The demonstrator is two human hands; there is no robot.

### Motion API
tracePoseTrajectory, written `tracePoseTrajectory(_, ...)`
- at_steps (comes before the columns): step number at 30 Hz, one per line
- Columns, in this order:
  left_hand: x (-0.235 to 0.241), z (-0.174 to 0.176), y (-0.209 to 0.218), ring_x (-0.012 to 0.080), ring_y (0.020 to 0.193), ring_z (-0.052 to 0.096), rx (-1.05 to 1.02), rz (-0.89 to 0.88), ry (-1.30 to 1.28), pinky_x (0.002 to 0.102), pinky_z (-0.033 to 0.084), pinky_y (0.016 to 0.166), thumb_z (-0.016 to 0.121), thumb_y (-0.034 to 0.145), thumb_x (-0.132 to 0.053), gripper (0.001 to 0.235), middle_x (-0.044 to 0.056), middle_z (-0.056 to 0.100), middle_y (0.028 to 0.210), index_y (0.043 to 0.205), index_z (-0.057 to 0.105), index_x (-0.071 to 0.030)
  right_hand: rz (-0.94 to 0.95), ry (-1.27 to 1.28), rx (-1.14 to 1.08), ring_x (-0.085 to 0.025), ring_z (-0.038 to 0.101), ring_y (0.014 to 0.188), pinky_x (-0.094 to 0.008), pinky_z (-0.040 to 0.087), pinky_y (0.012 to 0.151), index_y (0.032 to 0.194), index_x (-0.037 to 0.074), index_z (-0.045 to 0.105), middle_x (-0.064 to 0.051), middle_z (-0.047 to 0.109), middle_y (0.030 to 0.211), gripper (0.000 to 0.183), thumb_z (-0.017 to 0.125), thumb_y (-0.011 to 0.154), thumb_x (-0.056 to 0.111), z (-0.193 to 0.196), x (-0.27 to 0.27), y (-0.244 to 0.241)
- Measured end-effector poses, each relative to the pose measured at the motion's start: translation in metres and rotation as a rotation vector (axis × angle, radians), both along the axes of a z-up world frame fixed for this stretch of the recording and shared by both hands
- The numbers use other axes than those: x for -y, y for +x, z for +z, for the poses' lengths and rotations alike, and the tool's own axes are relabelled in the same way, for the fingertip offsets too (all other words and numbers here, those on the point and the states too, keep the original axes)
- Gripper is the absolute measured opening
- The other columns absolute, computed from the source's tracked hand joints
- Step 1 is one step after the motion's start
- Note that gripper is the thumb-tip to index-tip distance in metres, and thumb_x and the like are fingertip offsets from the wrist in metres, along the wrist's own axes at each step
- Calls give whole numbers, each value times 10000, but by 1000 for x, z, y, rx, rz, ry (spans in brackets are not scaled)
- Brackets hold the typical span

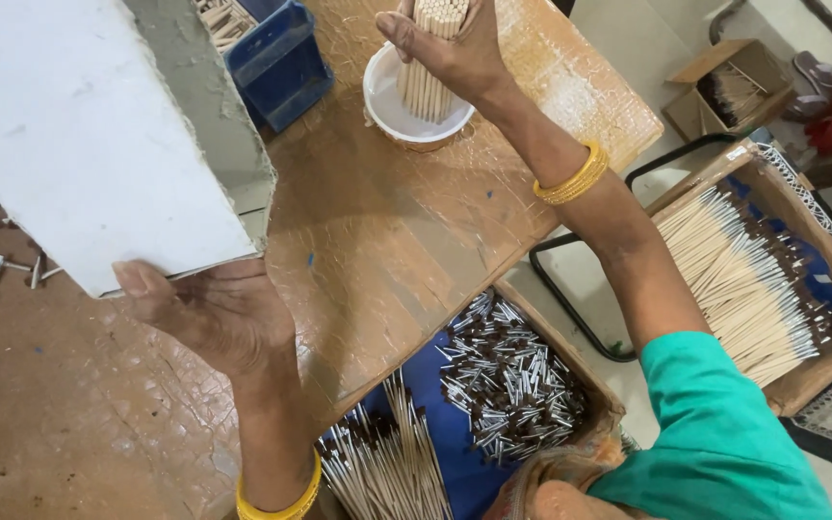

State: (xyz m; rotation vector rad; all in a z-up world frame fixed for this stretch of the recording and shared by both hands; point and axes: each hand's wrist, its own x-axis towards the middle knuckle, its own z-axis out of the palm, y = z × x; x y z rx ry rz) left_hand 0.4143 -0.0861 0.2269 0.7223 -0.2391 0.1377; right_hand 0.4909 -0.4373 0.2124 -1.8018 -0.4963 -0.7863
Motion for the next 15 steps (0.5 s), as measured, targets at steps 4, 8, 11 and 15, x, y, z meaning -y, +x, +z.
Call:
tracePoseTrajectory(4,2,0,-1,226,1435,481,-12,35,-13,447,475,1269,690,1045,-449,767,94,425,1563,1623,308,-120,-4,3,-17,-119,716,715,-258,619,631,998,18,718,-67,721,821,166,749,1102,144,-4,4,2)
tracePoseTrajectory(8,3,7,1,251,1446,514,-11,6,11,482,476,1220,704,1006,-439,766,124,432,1590,1588,327,-112,39,48,-7,-126,708,714,-264,613,623,1022,16,709,-79,716,851,166,758,1100,155,-1,2,2)
tracePoseTrajectory(11,5,4,-1,247,1423,516,-45,20,25,470,537,1226,715,1007,-442,769,121,421,1587,1580,323,-112,13,19,-15,-131,724,739,-267,626,641,1038,13,714,-76,731,860,158,764,1108,146,-3,1,0)
tracePoseTrajectory(15,10,14,-2,283,1367,576,-56,16,70,460,585,1148,726,977,-446,817,181,461,1549,1577,323,-66,53,60,-43,-132,708,748,-265,610,656,1025,15,696,-85,706,845,169,773,1103,143,-5,1,4)
